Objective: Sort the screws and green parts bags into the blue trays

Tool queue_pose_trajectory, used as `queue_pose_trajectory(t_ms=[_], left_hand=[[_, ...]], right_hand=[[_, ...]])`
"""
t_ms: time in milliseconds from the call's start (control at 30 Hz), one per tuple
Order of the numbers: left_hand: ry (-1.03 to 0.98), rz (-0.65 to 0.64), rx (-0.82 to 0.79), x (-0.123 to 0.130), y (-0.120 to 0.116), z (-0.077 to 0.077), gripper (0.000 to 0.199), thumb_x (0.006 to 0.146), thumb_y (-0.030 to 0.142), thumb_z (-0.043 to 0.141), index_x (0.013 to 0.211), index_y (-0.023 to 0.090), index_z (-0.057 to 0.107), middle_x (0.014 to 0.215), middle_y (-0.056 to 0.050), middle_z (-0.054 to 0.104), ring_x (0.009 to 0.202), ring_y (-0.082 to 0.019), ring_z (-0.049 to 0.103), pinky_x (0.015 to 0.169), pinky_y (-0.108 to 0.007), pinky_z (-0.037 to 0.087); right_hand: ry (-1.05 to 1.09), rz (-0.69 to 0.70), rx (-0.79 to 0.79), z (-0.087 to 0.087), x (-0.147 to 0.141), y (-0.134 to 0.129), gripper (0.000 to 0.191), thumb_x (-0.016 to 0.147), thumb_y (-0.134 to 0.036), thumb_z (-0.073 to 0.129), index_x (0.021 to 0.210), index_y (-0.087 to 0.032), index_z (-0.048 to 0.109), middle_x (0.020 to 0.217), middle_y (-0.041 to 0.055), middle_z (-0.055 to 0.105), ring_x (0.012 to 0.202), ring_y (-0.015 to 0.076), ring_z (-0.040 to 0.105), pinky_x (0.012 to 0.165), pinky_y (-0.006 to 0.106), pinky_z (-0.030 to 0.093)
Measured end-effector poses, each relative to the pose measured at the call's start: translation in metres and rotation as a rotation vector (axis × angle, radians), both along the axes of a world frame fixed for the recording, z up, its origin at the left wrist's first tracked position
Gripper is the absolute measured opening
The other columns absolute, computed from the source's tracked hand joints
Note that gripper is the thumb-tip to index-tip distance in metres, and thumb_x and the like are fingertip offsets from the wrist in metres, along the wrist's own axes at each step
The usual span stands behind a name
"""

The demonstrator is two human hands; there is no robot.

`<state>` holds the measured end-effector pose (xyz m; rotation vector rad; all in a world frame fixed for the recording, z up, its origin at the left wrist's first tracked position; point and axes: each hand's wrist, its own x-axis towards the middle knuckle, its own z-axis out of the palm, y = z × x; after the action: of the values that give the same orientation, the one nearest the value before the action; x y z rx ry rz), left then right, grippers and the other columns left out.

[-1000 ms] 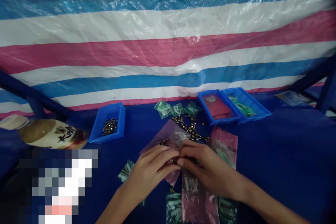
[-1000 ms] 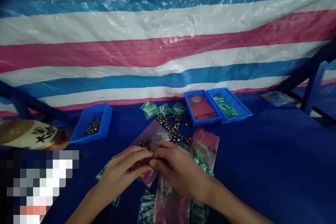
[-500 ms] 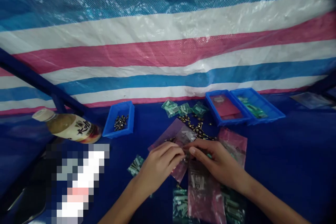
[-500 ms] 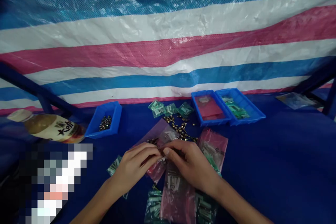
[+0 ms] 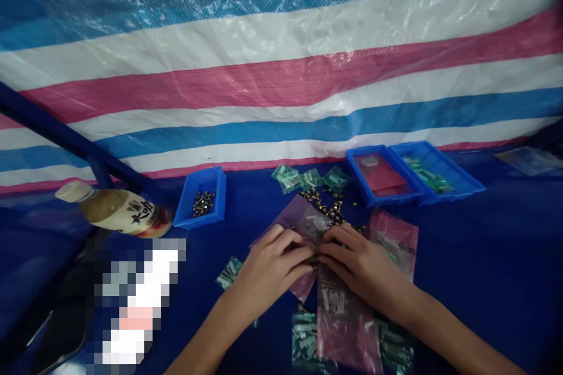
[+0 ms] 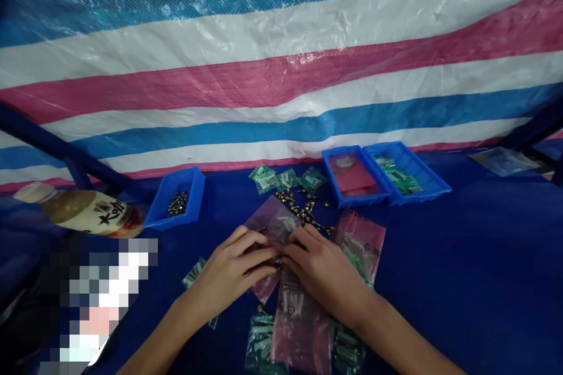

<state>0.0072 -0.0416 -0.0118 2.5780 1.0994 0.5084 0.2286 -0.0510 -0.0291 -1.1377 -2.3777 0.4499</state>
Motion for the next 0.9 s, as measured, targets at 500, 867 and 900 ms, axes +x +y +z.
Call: queue_pose_trajectory(t_ms=[500,867,900], left_hand=[[-0.138,0.260,0.291,-0.030,0.017,0.011,0.012,0.093,0.025,0.060,0.104,0.021,0.065,0.102,-0.002,0.069,0.099,-0.019,0.057,0.091,-0.034,0.046],[0.032,0.715,0.447,-0.095,0.034,0.024,0.023,0.094,0.037,0.057,0.107,0.022,0.069,0.105,-0.007,0.067,0.099,-0.026,0.058,0.093,-0.042,0.044],[0.030,0.609,0.377,-0.084,0.031,0.022,0.022,0.094,0.036,0.056,0.107,0.023,0.069,0.104,-0.005,0.067,0.098,-0.024,0.058,0.093,-0.040,0.045]], right_hand=[[0.020,-0.014,-0.008,0.000,0.001,-0.003,0.022,0.100,-0.023,0.043,0.105,-0.021,0.064,0.103,0.0067,0.059,0.096,0.0206,0.054,0.081,0.037,0.050],[-0.035,-0.012,0.087,0.005,0.002,-0.004,0.023,0.100,-0.019,0.042,0.103,-0.017,0.065,0.101,0.0083,0.060,0.093,0.0216,0.054,0.077,0.038,0.051],[-0.042,-0.012,0.098,0.004,0.002,-0.003,0.023,0.100,-0.019,0.042,0.101,-0.017,0.065,0.101,0.0083,0.060,0.092,0.0217,0.054,0.077,0.038,0.051]])
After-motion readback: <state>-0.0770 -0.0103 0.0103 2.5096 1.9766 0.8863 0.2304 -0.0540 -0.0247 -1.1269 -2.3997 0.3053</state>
